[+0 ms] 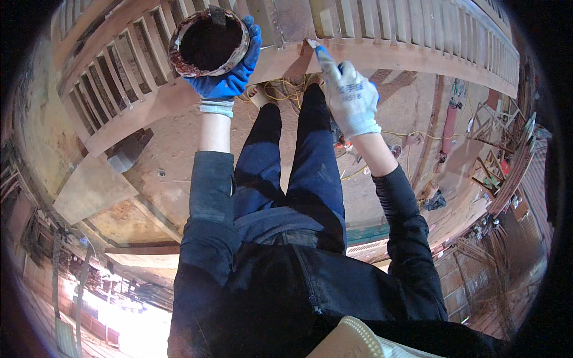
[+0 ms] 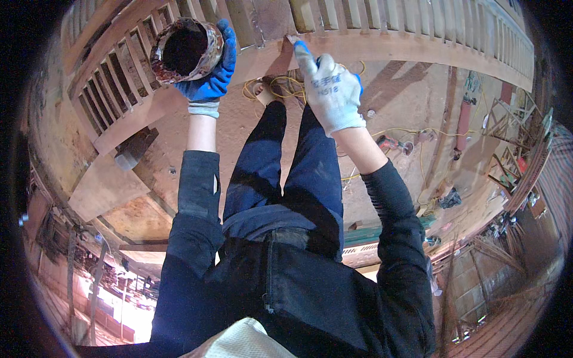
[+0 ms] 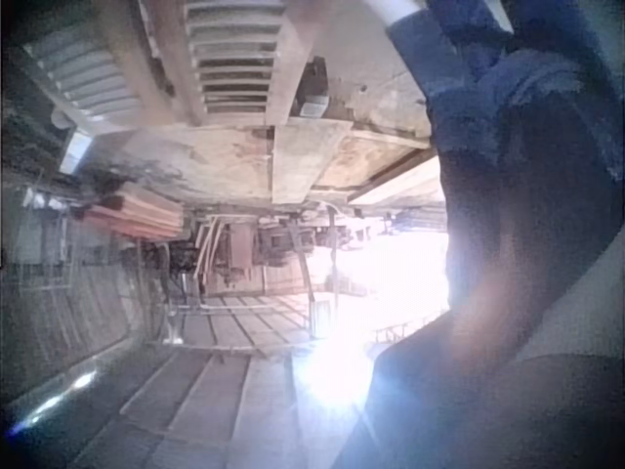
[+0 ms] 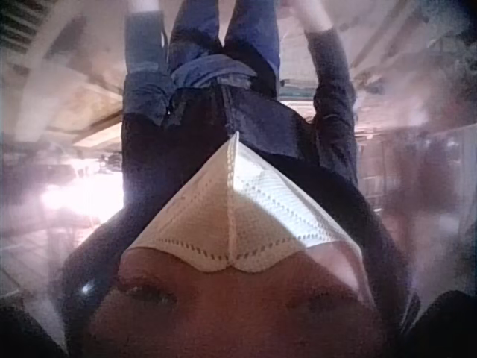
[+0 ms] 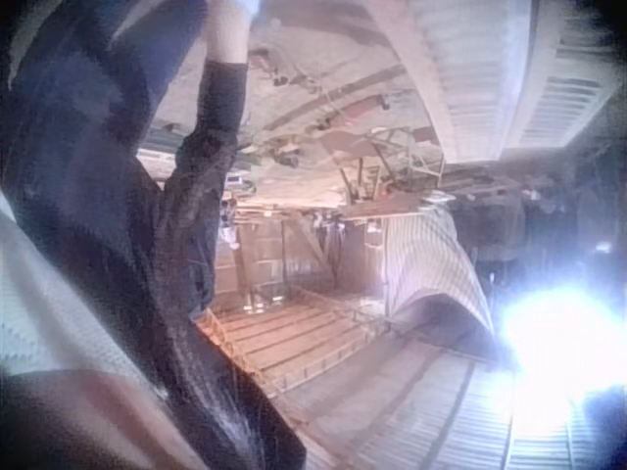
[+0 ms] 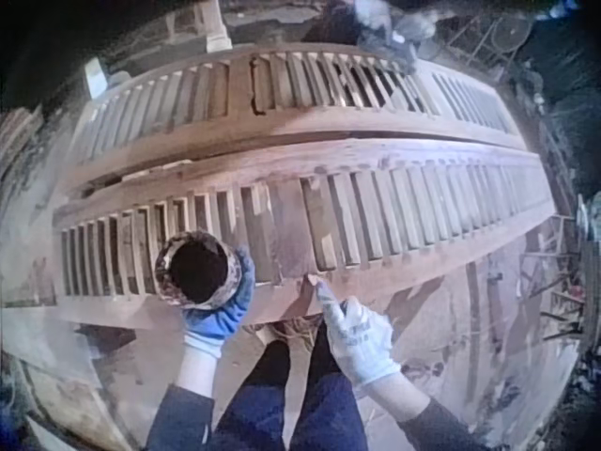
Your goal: The person applies a dark wood stain to a curved wooden slatted structure using a small brush. They repeatedly dip the brush into a container held in the other hand and carefully coat the top and sides of the slats.
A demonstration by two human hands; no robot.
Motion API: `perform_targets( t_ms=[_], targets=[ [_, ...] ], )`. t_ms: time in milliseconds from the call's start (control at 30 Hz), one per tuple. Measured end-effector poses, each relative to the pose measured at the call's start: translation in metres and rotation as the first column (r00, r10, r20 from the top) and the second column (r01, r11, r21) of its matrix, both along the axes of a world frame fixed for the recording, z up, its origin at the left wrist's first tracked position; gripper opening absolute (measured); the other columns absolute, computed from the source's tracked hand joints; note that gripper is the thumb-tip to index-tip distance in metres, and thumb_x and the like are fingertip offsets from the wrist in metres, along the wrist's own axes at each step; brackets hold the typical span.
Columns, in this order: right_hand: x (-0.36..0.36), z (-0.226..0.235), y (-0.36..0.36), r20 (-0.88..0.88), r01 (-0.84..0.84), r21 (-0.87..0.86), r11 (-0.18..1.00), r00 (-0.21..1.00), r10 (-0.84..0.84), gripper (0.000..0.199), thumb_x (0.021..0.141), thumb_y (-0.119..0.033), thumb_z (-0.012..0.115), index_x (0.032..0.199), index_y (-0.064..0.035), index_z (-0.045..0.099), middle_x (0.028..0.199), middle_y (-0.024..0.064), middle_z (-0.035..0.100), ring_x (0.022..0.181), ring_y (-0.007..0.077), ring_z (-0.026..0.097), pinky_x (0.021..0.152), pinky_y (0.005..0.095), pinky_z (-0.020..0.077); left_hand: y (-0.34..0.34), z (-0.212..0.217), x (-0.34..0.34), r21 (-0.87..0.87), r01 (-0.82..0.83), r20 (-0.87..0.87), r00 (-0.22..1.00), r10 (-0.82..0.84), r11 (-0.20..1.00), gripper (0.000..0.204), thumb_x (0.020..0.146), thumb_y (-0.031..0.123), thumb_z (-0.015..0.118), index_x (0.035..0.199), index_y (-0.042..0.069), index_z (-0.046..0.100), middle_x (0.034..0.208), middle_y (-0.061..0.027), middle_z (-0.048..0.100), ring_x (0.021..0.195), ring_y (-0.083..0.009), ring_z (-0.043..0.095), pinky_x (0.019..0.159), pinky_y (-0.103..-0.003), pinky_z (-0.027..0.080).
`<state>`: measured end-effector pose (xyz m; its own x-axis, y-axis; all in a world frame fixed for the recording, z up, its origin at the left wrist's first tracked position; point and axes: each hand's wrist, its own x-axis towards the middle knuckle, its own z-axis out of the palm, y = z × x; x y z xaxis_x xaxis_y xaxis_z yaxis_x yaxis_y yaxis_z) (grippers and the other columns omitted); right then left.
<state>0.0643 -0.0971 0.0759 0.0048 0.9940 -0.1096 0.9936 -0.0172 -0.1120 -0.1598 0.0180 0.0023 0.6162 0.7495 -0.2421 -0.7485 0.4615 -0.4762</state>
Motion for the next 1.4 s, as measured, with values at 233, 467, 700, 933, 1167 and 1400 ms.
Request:
perform_targets(
  t_ms=[233,467,700,933,1167,1400],
  targets=[
    [0.006,0.002,0.003,0.007,-0.030,0.010,0.999,1.000,0.030,0.054,0.085,-0.015,0.056,0.137,-0.0216,0.045,0.079,0.0070,0.056,0.064,0.0239,0.063,0.051,0.0360,0.0504,0.000,-0.004,-0.001,0.005,-0.010,-0.004,1.000,0.010,1.000,0.072,0.077,0.039,0.066,0.134,0.001,0.045,0.140,-0.0212,0.045,0.130,-0.0373,0.042,0.111,-0.055,0.032],
    [0.006,0.003,0.006,-0.088,-0.016,0.010,1.000,0.996,0.016,0.049,0.086,-0.015,0.055,0.133,-0.0253,0.050,0.080,0.0082,0.057,0.064,0.0258,0.063,0.052,0.0384,0.0509,-0.003,-0.003,0.001,0.003,-0.020,0.012,1.000,0.020,1.000,0.073,0.076,0.040,0.066,0.135,0.001,0.045,0.140,-0.0214,0.044,0.131,-0.0376,0.041,0.112,-0.056,0.032],
    [0.001,0.000,0.005,-0.069,-0.113,-0.017,0.993,0.991,0.111,0.052,0.084,-0.012,0.054,0.135,-0.0234,0.049,0.079,0.0085,0.056,0.064,0.0248,0.063,0.054,0.0382,0.0512,-0.001,-0.006,0.003,0.005,-0.023,0.014,1.000,0.023,1.000,0.075,0.075,0.041,0.067,0.135,0.001,0.044,0.141,-0.0217,0.044,0.131,-0.0378,0.041,0.112,-0.056,0.031],
    [0.003,-0.019,-0.001,-0.033,-0.126,0.026,0.992,0.991,0.127,0.056,0.083,-0.013,0.061,0.136,-0.0246,0.048,0.079,0.0071,0.055,0.064,0.0255,0.061,0.052,0.0390,0.0493,0.002,-0.008,0.005,0.024,-0.037,0.006,0.999,0.037,0.999,0.077,0.074,0.041,0.067,0.135,0.001,0.044,0.141,-0.0219,0.043,0.131,-0.0381,0.040,0.112,-0.056,0.031],
    [0.008,-0.002,0.010,-0.060,-0.138,0.048,0.989,0.988,0.140,0.055,0.084,-0.014,0.056,0.138,-0.0208,0.046,0.078,0.0065,0.054,0.064,0.0228,0.061,0.053,0.0368,0.0497,0.001,-0.006,0.004,0.028,-0.045,0.002,0.999,0.045,0.999,0.078,0.074,0.042,0.068,0.135,0.001,0.043,0.141,-0.0222,0.043,0.131,-0.0384,0.040,0.112,-0.056,0.030],
    [0.004,0.002,0.011,-0.088,-0.129,-0.070,0.989,0.989,0.122,0.050,0.086,-0.013,0.053,0.134,-0.0246,0.050,0.080,0.0081,0.056,0.065,0.0246,0.063,0.053,0.0387,0.0503,0.000,-0.006,0.004,0.033,-0.052,0.000,0.999,0.052,0.998,0.080,0.073,0.043,0.068,0.136,0.001,0.043,0.141,-0.0224,0.042,0.131,-0.0387,0.040,0.112,-0.056,0.030]
  ],
)
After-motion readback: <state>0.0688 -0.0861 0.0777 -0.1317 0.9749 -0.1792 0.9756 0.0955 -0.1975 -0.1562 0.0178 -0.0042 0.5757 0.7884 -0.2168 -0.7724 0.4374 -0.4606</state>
